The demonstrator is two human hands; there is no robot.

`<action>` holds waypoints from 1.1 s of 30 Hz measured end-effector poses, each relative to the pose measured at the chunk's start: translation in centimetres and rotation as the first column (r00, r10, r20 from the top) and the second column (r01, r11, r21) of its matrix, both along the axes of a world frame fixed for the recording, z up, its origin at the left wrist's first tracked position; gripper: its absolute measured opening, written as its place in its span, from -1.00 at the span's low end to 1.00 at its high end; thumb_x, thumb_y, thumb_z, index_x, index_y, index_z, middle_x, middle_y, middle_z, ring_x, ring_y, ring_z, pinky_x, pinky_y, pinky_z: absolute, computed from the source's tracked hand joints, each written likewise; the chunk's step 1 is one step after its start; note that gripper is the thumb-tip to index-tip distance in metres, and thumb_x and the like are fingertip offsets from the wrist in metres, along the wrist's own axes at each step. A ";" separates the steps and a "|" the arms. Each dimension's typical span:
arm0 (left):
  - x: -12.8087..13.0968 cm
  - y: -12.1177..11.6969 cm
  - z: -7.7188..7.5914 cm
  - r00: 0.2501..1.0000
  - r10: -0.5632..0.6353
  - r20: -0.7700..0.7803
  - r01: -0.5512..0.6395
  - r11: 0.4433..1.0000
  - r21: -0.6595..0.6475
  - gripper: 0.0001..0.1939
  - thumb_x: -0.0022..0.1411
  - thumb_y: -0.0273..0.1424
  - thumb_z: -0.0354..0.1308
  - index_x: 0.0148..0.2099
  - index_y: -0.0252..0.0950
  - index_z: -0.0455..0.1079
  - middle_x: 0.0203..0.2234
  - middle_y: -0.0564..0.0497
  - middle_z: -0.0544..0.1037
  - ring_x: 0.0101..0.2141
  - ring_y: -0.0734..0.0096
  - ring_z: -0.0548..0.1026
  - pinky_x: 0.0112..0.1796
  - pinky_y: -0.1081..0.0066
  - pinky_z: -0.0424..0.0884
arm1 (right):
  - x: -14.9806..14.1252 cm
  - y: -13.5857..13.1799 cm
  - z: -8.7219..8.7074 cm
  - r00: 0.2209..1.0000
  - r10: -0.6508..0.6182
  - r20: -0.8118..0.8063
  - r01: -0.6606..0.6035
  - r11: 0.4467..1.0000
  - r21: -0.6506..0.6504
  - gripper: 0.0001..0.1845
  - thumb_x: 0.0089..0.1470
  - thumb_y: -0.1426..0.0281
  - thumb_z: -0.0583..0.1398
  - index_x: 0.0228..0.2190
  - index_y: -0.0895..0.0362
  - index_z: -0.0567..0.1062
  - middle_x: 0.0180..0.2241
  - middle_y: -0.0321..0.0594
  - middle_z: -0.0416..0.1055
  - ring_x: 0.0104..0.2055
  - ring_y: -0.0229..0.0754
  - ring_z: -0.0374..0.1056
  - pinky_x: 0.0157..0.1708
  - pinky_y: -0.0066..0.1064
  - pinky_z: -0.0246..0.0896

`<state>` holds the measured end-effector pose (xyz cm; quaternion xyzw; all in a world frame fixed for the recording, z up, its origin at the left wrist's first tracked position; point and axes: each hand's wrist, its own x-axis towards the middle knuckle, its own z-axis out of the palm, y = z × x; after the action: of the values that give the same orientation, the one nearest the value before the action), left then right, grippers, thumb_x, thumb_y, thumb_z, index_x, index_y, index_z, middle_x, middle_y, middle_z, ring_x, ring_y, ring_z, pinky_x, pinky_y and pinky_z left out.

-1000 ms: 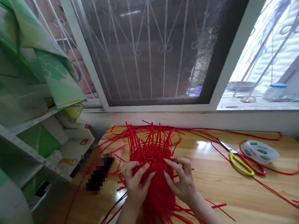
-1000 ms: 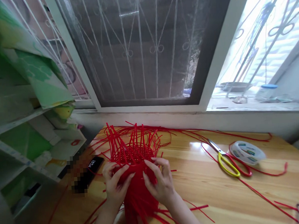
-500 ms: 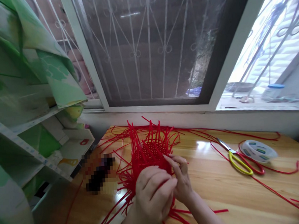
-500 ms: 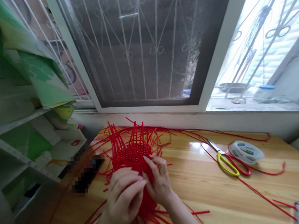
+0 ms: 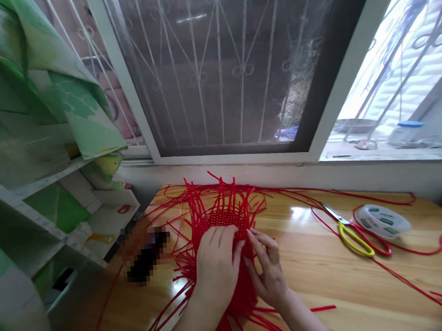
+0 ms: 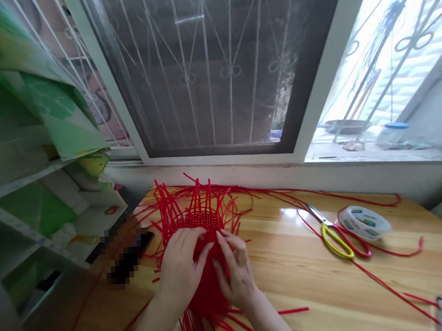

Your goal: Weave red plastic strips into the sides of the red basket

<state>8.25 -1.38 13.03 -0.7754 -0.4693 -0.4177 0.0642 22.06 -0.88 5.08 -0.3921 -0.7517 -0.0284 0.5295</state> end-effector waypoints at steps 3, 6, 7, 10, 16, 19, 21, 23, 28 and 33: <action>0.0 -0.1 -0.3 0.995 -0.015 0.095 0.015 1.000 -0.006 -0.80 0.15 -0.51 0.12 -0.14 -0.29 0.25 -0.37 0.02 0.43 -0.31 0.35 0.35 -0.27 0.31 0.32 | -0.2 -0.3 -0.1 0.993 -0.023 -0.119 0.028 0.999 0.043 -0.52 0.03 0.53 0.09 0.02 0.10 0.20 -0.09 -0.04 0.16 0.05 0.04 0.15 -0.06 0.02 0.22; 0.0 -0.2 -0.4 0.971 -0.006 0.239 0.024 0.997 -0.071 -0.77 0.10 -0.50 0.17 -0.18 -0.27 0.24 -0.44 0.07 0.42 -0.37 0.41 0.37 -0.30 0.36 0.31 | -0.2 -0.9 0.5 0.994 -0.071 -0.089 0.072 0.997 0.015 -0.81 0.01 0.53 0.13 -0.29 0.08 0.32 -0.20 -0.13 0.14 0.03 0.03 0.12 -0.03 0.03 0.15; 0.0 -0.2 -0.3 0.958 0.017 0.286 0.020 0.992 -0.128 -0.75 0.09 -0.49 0.19 -0.18 -0.28 0.23 -0.46 0.08 0.42 -0.37 0.41 0.38 -0.30 0.36 0.30 | -0.1 -1.1 0.8 0.995 -0.083 -0.046 0.082 0.997 -0.010 -0.86 0.01 0.53 0.13 -0.34 0.09 0.33 -0.22 -0.14 0.14 0.02 0.02 0.11 -0.04 0.01 0.14; -0.1 -0.2 0.0 0.928 0.100 0.360 0.024 0.946 -0.323 -0.73 0.04 -0.45 0.23 -0.22 -0.29 0.22 -0.47 0.09 0.41 -0.37 0.40 0.39 -0.28 0.32 0.30 | 0.3 -1.9 1.9 0.996 -0.075 0.038 0.078 0.993 -0.087 -0.90 0.03 0.53 0.11 -0.40 0.09 0.34 -0.24 -0.15 0.16 -0.07 -0.04 0.13 -0.13 -0.12 0.18; -0.4 0.1 0.8 0.956 0.104 0.275 0.005 0.929 -0.371 -0.78 0.03 -0.38 0.25 -0.31 -0.31 0.27 -0.48 0.06 0.39 -0.37 0.37 0.34 -0.31 0.34 0.25 | 1.2 -2.6 3.1 0.999 -0.017 0.035 0.020 0.996 -0.091 -0.89 0.01 0.55 0.13 -0.40 0.10 0.33 -0.28 -0.16 0.20 -0.17 -0.11 0.19 -0.17 -0.21 0.19; -0.8 0.3 1.0 0.982 0.052 0.181 0.004 0.955 -0.295 -0.79 0.05 -0.28 0.24 -0.42 -0.32 0.33 -0.48 0.03 0.38 -0.36 0.34 0.30 -0.31 0.34 0.22 | 1.9 -2.5 3.4 0.998 -0.064 0.011 0.064 0.997 -0.031 -0.85 0.04 0.55 0.12 -0.32 0.09 0.37 -0.28 -0.16 0.23 -0.20 -0.13 0.22 -0.19 -0.24 0.19; -0.9 0.3 1.1 0.986 0.032 0.166 0.016 0.959 -0.283 -0.79 0.07 -0.25 0.22 -0.43 -0.29 0.38 -0.47 0.02 0.38 -0.34 0.35 0.29 -0.29 0.34 0.22 | 2.3 -2.4 3.5 0.996 -0.081 0.043 0.081 0.997 -0.017 -0.88 0.07 0.52 0.11 -0.33 0.09 0.38 -0.32 -0.18 0.27 -0.27 -0.16 0.24 -0.27 -0.30 0.18; -1.0 0.3 1.2 0.985 0.035 0.166 0.018 0.952 -0.307 -0.80 0.09 -0.24 0.19 -0.41 -0.27 0.42 -0.47 0.02 0.38 -0.34 0.36 0.29 -0.29 0.35 0.22 | 2.5 -2.4 3.4 0.992 -0.042 0.116 0.050 0.997 -0.064 -0.91 0.10 0.51 0.09 -0.37 0.10 0.36 -0.42 -0.22 0.31 -0.37 -0.20 0.22 -0.36 -0.35 0.13; -0.9 0.4 1.6 0.989 0.078 0.128 -0.018 0.910 -0.415 -0.67 0.08 -0.07 0.14 -0.37 -0.25 0.47 -0.42 -0.01 0.43 -0.28 0.30 0.31 -0.18 0.27 0.22 | 1.9 -2.6 1.9 0.976 0.076 0.202 -0.030 0.974 -0.223 -0.84 0.16 0.52 -0.01 -0.43 0.12 0.28 -0.56 -0.28 0.30 -0.50 -0.24 0.18 -0.46 -0.42 0.04; -0.9 0.5 1.8 0.988 0.067 0.137 0.009 0.869 -0.494 -0.61 0.16 -0.04 0.04 -0.38 -0.23 0.49 -0.43 -0.02 0.44 -0.28 0.32 0.34 -0.19 0.29 0.22 | 1.6 -2.7 0.8 0.972 0.101 0.213 -0.043 0.965 -0.259 -0.83 0.16 0.53 -0.02 -0.45 0.12 0.26 -0.56 -0.27 0.30 -0.50 -0.24 0.18 -0.46 -0.44 0.02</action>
<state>7.40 -0.84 14.79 -0.7252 -0.5754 -0.3402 -0.1650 23.67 -3.61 5.84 -0.4229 -0.8180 0.0431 0.3875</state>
